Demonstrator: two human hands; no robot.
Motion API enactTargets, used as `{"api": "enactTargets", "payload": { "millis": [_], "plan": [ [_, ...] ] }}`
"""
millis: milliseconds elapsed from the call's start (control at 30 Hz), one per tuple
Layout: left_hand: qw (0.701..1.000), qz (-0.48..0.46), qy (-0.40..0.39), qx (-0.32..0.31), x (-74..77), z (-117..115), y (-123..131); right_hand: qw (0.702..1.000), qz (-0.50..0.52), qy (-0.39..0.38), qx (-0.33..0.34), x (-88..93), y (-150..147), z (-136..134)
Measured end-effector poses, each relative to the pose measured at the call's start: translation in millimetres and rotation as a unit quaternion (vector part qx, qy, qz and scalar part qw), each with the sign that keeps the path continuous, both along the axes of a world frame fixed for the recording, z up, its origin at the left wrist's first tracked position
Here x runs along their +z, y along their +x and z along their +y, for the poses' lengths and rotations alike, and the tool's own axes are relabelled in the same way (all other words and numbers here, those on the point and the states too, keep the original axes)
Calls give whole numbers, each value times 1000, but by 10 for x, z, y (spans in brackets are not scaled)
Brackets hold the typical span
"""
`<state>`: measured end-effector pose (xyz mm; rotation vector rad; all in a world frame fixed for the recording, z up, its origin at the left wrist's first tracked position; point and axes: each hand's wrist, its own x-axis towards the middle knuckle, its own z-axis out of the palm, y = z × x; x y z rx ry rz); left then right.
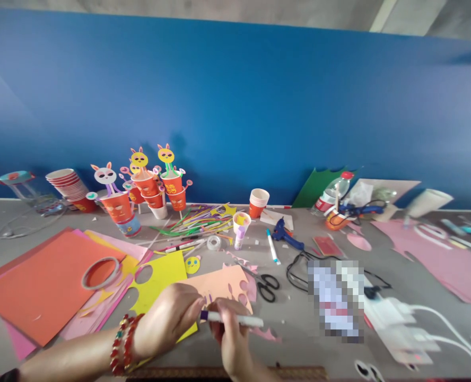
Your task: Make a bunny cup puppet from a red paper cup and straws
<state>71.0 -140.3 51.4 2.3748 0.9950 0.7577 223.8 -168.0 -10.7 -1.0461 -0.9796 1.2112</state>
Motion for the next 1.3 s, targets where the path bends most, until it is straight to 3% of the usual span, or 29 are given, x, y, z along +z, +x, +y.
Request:
{"api": "enactTargets", "payload": {
  "millis": [100, 167, 300, 400, 500, 600, 700, 833, 1033, 1133, 1300],
  "plan": [
    [1000, 19, -11, 5, -44, 81, -53, 992, -104, 34, 64, 124, 136, 94],
    [999, 19, -11, 30, -88, 162, -138, 966, -215, 92, 110, 220, 345, 200],
    [996, 19, -20, 82, -188, 293, -352, 892, -423, 158, -3, 207, 975, 534],
    [995, 66, -23, 69, -283, 326, -420, 784, -598, 165, -19, 77, 1436, 883],
    [992, 116, -16, 50, -383, 345, -379, 758, -633, 156, -26, 28, 1713, 1184],
    [984, 169, -21, 61, -445, 387, -319, 746, -646, 155, -50, 88, 1758, 1247],
    [974, 210, -42, 73, -461, 431, -312, 742, -649, 160, -54, 134, 1601, 1024],
    [969, 233, -38, 71, -471, 443, -341, 767, -626, 132, 44, 25, 1248, 627],
    [959, 270, -60, 59, -462, 433, -304, 767, -626, 139, -19, -215, 1003, 529],
    [960, 264, -69, 62, -468, 429, -301, 795, -589, 143, -18, -248, 981, 565],
    [974, 211, -63, 57, -573, 431, -360, 868, -481, 126, -10, -179, 898, 585]
  ]
}}
